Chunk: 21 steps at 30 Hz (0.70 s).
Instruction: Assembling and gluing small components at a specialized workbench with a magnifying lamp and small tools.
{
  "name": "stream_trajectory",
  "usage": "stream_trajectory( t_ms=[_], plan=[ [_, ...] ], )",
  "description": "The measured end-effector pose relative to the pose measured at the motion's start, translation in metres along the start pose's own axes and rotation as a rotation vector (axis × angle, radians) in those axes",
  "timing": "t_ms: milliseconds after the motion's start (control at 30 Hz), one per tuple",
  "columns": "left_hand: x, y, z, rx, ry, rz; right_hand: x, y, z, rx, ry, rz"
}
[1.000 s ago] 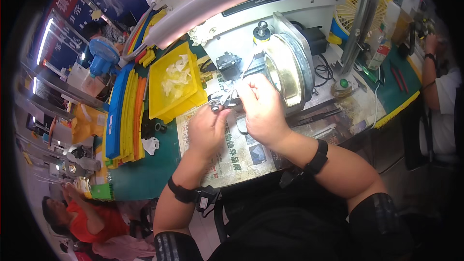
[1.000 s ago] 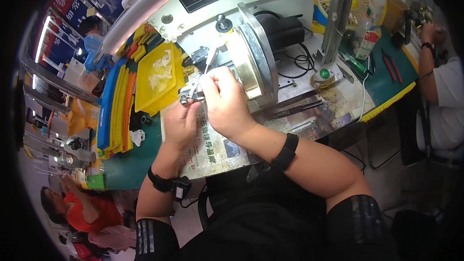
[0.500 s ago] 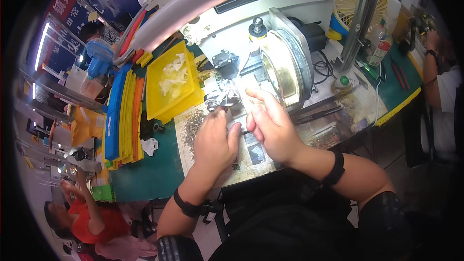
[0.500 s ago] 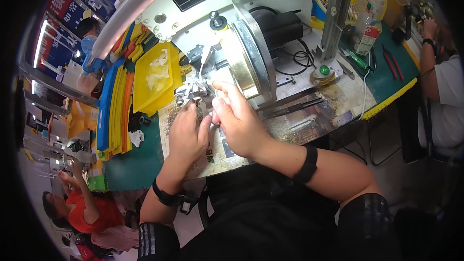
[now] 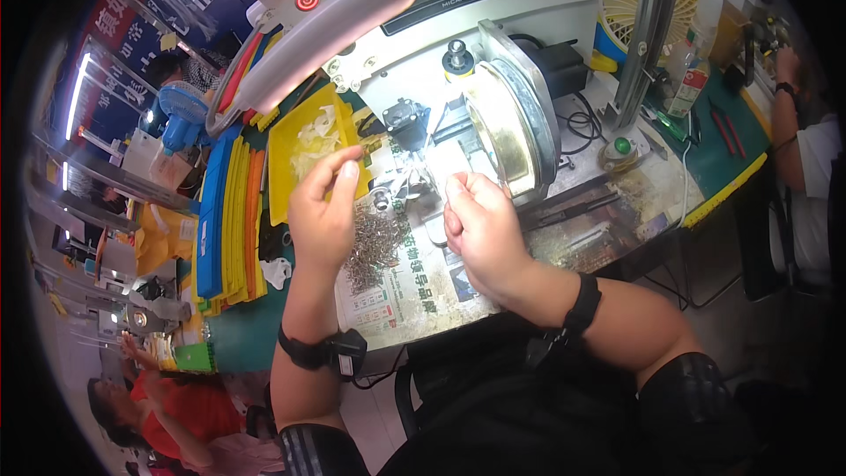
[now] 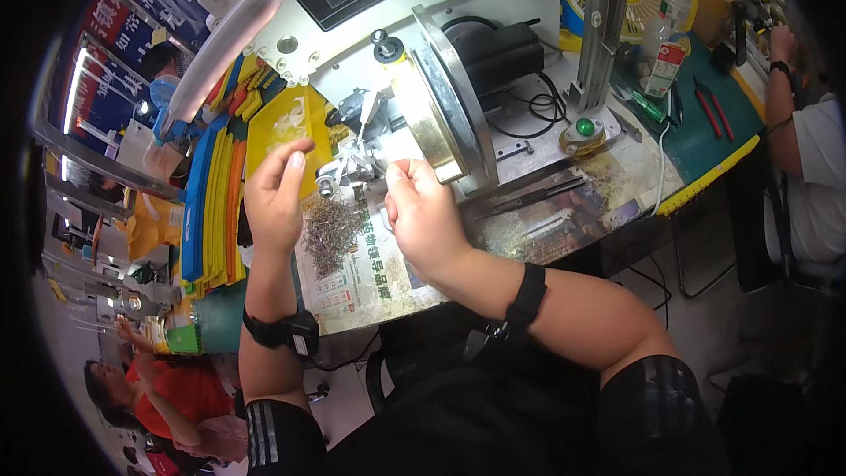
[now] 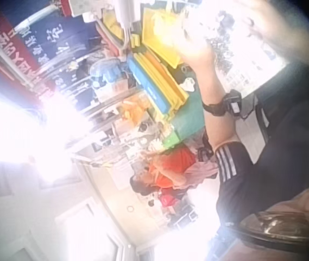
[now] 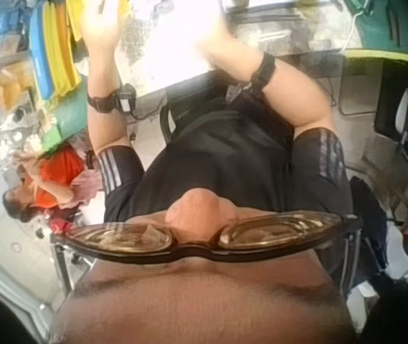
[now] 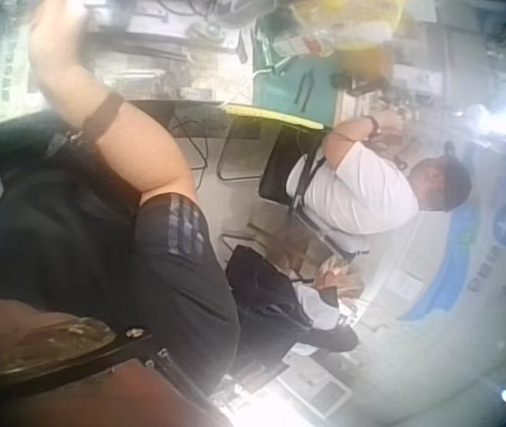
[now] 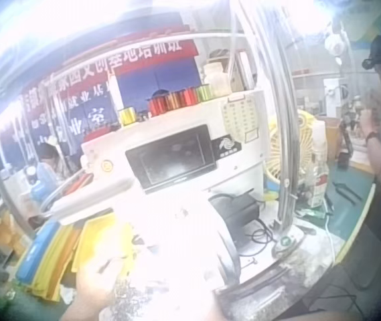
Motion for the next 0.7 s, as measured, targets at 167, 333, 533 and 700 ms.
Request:
stream_trajectory(
  t_ms=[167,333,533,700],
  plan=[
    [-0.001,-0.012,-0.019,-0.193,0.139,-0.053,0.005,0.001,-0.004,-0.028,-0.097,0.031],
    [-0.049,-0.035,-0.024,-0.420,0.209,-0.134,0.003,-0.008,-0.011,-0.188,0.119,-0.089],
    [-0.052,-0.053,-0.016,0.259,-0.210,-0.273,0.012,-0.017,-0.031,-0.565,0.551,0.111],
    [-0.049,-0.048,-0.012,0.370,-0.339,-0.233,0.015,-0.015,-0.027,-0.506,0.560,0.110]
  ],
)
Point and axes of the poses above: each hand's wrist, its own x-axis towards the middle knuckle, its own y-axis out of the back of the hand, z = x × y, the point moved 4 cm from there along x, towards the middle knuckle, and after that the axes turned 13 degrees about -y, right-handed, at the moved point
